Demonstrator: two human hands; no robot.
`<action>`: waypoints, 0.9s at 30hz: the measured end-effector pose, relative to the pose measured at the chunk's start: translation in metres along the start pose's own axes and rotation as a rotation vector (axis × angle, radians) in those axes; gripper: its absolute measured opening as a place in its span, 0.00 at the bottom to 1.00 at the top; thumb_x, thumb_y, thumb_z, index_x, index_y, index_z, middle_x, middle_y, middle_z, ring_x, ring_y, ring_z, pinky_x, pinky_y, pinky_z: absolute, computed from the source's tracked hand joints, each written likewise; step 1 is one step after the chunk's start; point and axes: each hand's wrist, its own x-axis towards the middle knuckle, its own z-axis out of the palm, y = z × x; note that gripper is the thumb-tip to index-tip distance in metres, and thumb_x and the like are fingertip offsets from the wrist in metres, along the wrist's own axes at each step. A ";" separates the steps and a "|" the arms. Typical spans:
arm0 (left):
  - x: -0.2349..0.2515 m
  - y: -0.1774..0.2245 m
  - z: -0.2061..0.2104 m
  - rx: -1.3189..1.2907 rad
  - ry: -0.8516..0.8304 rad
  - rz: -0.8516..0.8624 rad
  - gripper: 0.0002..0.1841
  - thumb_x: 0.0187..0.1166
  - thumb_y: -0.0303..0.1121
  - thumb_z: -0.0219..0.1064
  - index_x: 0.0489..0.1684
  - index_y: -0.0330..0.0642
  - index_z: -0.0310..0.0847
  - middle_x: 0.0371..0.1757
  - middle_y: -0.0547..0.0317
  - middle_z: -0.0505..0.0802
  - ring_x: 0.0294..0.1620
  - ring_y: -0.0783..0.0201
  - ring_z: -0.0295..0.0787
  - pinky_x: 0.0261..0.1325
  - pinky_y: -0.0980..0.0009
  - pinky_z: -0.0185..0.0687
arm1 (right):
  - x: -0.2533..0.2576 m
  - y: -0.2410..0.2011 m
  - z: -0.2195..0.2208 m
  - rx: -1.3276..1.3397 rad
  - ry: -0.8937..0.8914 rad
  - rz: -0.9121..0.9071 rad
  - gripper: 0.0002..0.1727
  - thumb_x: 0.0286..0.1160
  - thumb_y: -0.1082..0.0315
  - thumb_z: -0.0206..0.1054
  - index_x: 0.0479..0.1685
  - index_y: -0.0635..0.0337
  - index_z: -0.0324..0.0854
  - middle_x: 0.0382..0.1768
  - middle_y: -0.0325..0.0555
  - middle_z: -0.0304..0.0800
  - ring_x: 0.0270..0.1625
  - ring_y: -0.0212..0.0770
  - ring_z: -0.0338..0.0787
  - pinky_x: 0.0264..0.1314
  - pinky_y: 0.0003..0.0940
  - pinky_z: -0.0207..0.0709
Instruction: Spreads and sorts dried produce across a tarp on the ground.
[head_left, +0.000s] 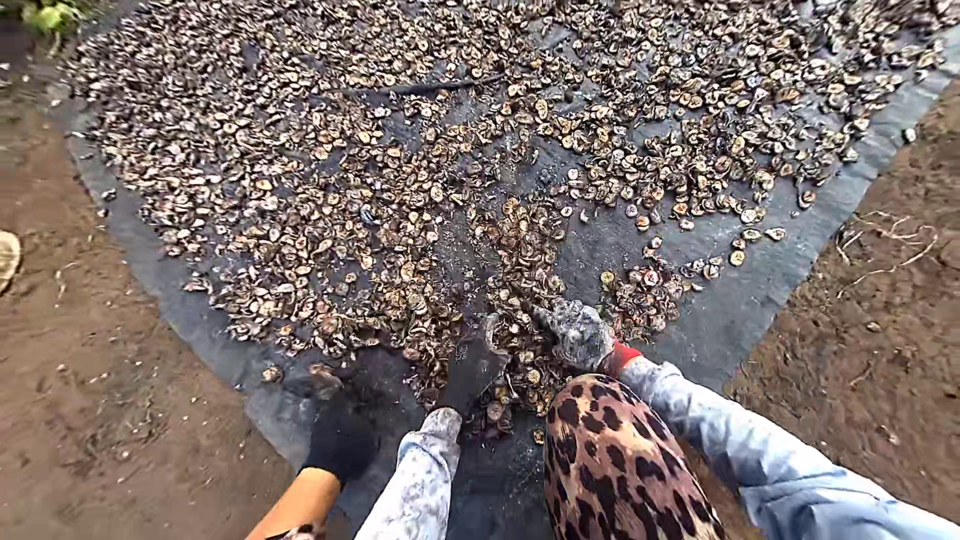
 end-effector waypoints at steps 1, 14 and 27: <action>-0.025 0.031 -0.030 -0.079 -0.008 -0.067 0.33 0.82 0.32 0.69 0.85 0.26 0.63 0.82 0.29 0.75 0.86 0.40 0.68 0.89 0.51 0.57 | 0.000 0.002 -0.014 0.071 -0.030 0.064 0.34 0.83 0.58 0.62 0.91 0.38 0.65 0.79 0.58 0.78 0.81 0.62 0.76 0.80 0.68 0.65; -0.017 0.038 -0.001 0.170 -0.111 0.079 0.37 0.79 0.36 0.69 0.89 0.34 0.60 0.90 0.27 0.61 0.89 0.27 0.55 0.84 0.34 0.55 | -0.020 0.053 -0.016 -0.230 0.070 0.239 0.37 0.81 0.58 0.65 0.92 0.50 0.61 0.90 0.74 0.53 0.89 0.74 0.57 0.86 0.73 0.52; 0.050 -0.073 -0.096 0.146 0.097 -0.219 0.32 0.89 0.47 0.59 0.90 0.41 0.61 0.86 0.32 0.71 0.88 0.31 0.63 0.84 0.31 0.57 | 0.141 -0.032 -0.074 -0.194 0.221 0.267 0.58 0.64 0.35 0.73 0.97 0.30 0.43 0.93 0.70 0.41 0.90 0.79 0.51 0.78 0.85 0.51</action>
